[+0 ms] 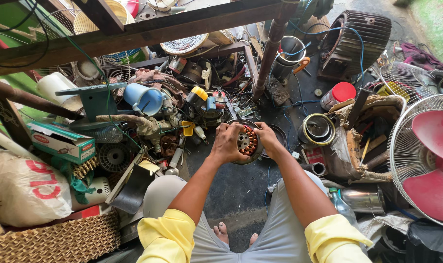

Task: The person works on a small electrical motor stator, adjusting and securing copper windings by hand. They then place the stator into a metal housing and use a hammer to tap it into place.

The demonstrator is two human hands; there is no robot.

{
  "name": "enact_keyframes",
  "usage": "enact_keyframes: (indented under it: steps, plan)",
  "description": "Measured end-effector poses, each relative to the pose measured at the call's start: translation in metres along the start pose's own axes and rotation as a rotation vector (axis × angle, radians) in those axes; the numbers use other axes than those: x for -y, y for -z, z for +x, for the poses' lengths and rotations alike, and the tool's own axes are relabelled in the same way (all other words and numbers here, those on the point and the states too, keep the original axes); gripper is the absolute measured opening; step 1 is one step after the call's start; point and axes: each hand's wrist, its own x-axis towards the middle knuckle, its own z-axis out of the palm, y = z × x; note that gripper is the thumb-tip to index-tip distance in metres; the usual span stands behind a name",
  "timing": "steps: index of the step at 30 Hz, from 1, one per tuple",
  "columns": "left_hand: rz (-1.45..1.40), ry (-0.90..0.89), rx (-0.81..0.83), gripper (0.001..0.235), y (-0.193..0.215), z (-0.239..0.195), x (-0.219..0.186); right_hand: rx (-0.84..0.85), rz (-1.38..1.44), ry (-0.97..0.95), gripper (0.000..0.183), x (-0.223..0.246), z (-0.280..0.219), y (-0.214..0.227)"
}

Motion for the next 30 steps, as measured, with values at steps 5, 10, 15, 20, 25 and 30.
enact_keyframes:
  steps: [5,10,15,20,25,30]
  plan:
    - [0.010,0.044,0.045,0.100,-0.002,0.000,0.002,-0.069,-0.076,-0.106,0.034,0.001,-0.001,0.002]
    - [-0.028,0.065,0.051,0.099,-0.006,-0.006,0.002,-0.082,-0.095,-0.036,0.034,0.001,-0.001,-0.005]
    - [-0.025,0.015,0.007,0.100,-0.007,-0.007,0.005,-0.072,-0.125,0.013,0.039,0.001,0.000,-0.009]
    - [-0.022,0.025,-0.014,0.102,-0.013,-0.012,0.005,-0.069,-0.180,0.021,0.041,0.002,-0.004,-0.011]
    - [-0.041,0.050,0.002,0.101,-0.011,-0.007,0.002,-0.066,-0.189,0.076,0.039,0.006,-0.003,-0.012]
    - [-0.022,0.035,0.000,0.102,-0.009,-0.001,-0.001,-0.071,-0.147,0.039,0.040,0.001,0.004,-0.006]
